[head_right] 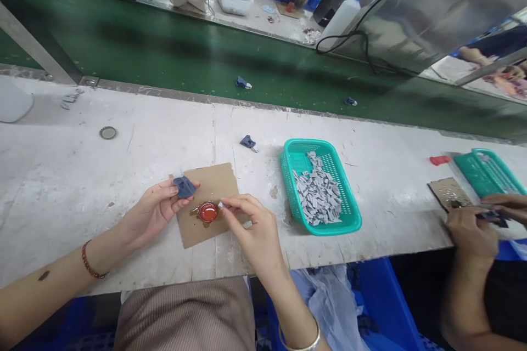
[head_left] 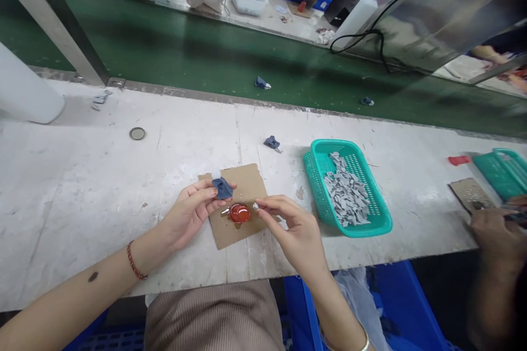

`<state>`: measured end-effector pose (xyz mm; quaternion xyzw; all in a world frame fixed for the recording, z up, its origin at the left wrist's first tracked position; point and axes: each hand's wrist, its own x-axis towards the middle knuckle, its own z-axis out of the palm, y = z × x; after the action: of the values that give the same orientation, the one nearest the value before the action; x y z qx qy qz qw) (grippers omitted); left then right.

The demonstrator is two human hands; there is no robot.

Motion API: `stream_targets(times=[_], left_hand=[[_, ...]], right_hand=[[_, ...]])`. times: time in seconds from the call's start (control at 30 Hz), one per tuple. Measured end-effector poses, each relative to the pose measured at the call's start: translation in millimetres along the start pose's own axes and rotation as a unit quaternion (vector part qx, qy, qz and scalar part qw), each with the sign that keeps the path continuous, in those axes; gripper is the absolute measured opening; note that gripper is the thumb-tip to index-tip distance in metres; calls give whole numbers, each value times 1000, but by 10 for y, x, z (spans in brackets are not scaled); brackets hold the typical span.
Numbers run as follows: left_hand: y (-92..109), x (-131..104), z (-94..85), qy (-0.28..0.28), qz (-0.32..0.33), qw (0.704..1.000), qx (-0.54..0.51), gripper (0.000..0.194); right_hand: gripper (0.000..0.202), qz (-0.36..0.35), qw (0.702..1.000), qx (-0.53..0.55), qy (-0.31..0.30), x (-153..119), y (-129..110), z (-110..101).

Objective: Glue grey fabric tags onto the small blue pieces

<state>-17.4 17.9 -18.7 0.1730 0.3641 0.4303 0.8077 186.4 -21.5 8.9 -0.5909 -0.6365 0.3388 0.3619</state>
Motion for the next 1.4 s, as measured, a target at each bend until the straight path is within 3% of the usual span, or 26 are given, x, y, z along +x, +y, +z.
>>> stream_targets(times=[0.17, 0.63, 0.77, 0.87, 1.03, 1.2, 1.4], left_hand=[[18, -10, 22, 21, -6, 999, -31, 12], [-25, 9, 1, 2, -20, 999, -42, 23], [-23, -1, 10, 3, -15, 999, -34, 25], [-13, -24, 20, 0, -9, 1000, -12, 25], [-7, -91, 61, -29, 14, 999, 40, 20], [-25, -145, 89, -65, 33, 996, 47, 20], [-37, -160, 66, -66, 52, 995, 51, 20]], right_hand=[[10, -13, 1000, -10, 3, -40, -31, 74], [13, -71, 995, -66, -28, -36, -118, 135], [13, -32, 999, -33, -20, -31, -131, 96], [8, 61, 995, 73, -14, -2, -138, 47], [12, 192, 942, 275, -2, 101, -204, 19], [11, 167, 942, 290, -18, 187, -360, 64], [10, 147, 948, 278, -47, 211, -480, 106]])
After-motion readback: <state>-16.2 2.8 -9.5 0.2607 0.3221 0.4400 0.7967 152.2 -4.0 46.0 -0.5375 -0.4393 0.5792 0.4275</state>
